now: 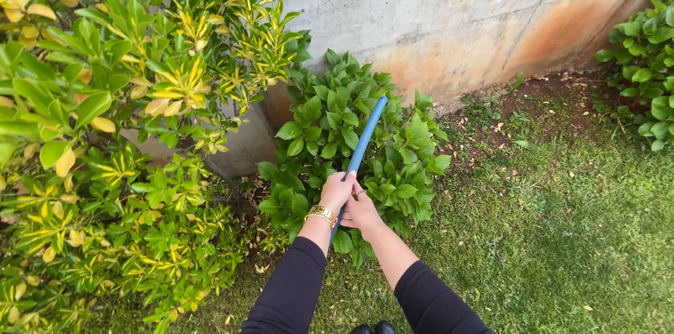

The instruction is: The person holds a blue hose with both hands and moves it along the base of several green bushes next to a concrete wall.

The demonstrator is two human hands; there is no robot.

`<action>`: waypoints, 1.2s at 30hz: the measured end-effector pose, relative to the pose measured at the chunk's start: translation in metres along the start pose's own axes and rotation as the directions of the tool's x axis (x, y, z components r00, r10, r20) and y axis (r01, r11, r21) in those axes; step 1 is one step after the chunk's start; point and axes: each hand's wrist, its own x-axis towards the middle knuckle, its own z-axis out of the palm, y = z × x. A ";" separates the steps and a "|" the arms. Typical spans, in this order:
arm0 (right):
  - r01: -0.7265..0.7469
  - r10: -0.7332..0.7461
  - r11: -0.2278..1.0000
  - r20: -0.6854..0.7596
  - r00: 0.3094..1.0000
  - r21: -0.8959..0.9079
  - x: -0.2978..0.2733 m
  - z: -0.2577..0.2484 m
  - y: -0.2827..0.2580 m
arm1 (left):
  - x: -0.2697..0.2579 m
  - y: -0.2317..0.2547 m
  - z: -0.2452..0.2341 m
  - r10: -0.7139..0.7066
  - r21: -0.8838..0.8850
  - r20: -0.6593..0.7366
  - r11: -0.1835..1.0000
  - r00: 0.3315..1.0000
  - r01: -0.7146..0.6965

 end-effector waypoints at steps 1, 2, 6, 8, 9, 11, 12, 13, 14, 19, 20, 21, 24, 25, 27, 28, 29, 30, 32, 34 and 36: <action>-0.002 0.002 1.000 0.003 1.000 -0.005 -0.002 0.000 0.000 | 0.002 -0.007 0.000 -0.004 -0.004 -0.003 1.000 1.000 0.004; -0.004 0.005 1.000 0.026 1.000 -0.029 -0.004 -0.001 0.001 | 0.005 -0.013 0.001 -0.011 -0.016 0.004 1.000 1.000 0.011; -0.006 0.014 0.996 0.089 0.996 -0.092 -0.026 0.001 -0.007 | -0.010 -0.020 -0.006 -0.052 -0.048 -0.010 0.998 0.999 0.052; -0.006 0.020 0.993 0.111 0.994 -0.121 -0.024 -0.002 -0.001 | -0.009 -0.030 -0.004 -0.055 -0.060 -0.026 0.997 0.998 0.053; -0.004 0.022 0.990 0.126 0.992 -0.144 -0.023 -0.003 0.002 | -0.008 -0.036 -0.003 -0.051 -0.069 -0.037 0.996 0.998 0.049; -0.006 0.029 0.987 0.143 0.989 -0.163 -0.016 -0.005 0.013 | -0.013 -0.043 0.001 -0.066 -0.087 -0.040 0.994 0.997 0.062; -0.004 0.032 0.984 0.156 0.987 -0.177 -0.013 -0.006 0.019 | -0.016 -0.046 0.003 -0.075 -0.101 -0.041 0.992 0.996 0.070; -0.005 0.034 0.984 0.159 0.987 -0.180 -0.018 -0.007 0.017 | -0.019 -0.047 0.003 -0.078 -0.104 -0.044 0.992 0.996 0.073; -0.011 0.047 0.979 0.172 0.984 -0.203 -0.023 -0.007 0.016 | -0.022 -0.048 0.004 -0.074 -0.095 -0.052 0.993 0.996 0.068; -0.019 0.070 0.969 0.200 0.977 -0.247 -0.038 -0.013 0.018 | -0.039 -0.049 0.010 -0.126 -0.100 -0.056 0.988 0.991 0.120; -0.019 0.075 0.964 0.203 0.976 -0.267 -0.041 -0.015 0.016 | -0.043 -0.046 0.010 -0.128 -0.104 -0.058 0.987 0.990 0.121; -0.021 0.082 0.959 0.204 0.976 -0.284 -0.045 -0.016 0.015 | -0.048 -0.043 0.009 -0.130 -0.106 -0.058 0.987 0.990 0.123; 0.005 0.078 0.923 0.201 0.976 -0.384 -0.046 -0.023 0.014 | -0.071 -0.026 0.004 -0.133 -0.095 -0.046 0.987 0.990 0.128; 0.006 0.078 0.923 0.202 0.976 -0.386 -0.042 -0.026 0.017 | -0.077 -0.021 0.002 -0.134 -0.097 -0.047 0.987 0.990 0.129; 0.034 0.036 0.915 0.163 0.986 -0.403 -0.035 -0.032 0.024 | -0.089 -0.013 -0.002 -0.139 -0.069 -0.057 0.988 0.989 0.135; 0.033 0.037 0.914 0.164 0.986 -0.403 -0.044 -0.028 0.019 | -0.090 -0.015 -0.002 -0.141 -0.069 -0.057 0.988 0.988 0.137; 0.057 -0.003 0.921 0.142 0.990 -0.385 -0.054 -0.026 0.015 | -0.092 -0.016 -0.001 -0.144 -0.108 -0.065 0.985 0.987 0.137; 0.083 -0.042 0.926 0.118 0.992 -0.368 -0.063 -0.024 0.010 | -0.093 -0.018 0.000 -0.148 -0.146 -0.072 0.980 0.986 0.136; 0.124 -0.092 0.933 0.109 0.990 -0.337 -0.077 -0.023 0.004 | -0.096 -0.019 0.001 -0.143 -0.182 -0.072 0.975 0.987 0.128; 0.157 -0.132 0.940 0.099 0.986 -0.302 -0.095 -0.018 -0.002 | -0.105 -0.020 -0.002 -0.148 -0.212 -0.069 0.969 0.987 0.131; 0.209 -0.189 0.942 0.101 0.977 -0.263 -0.115 -0.014 -0.013 | -0.117 -0.015 -0.005 -0.150 -0.239 -0.070 0.962 0.986 0.129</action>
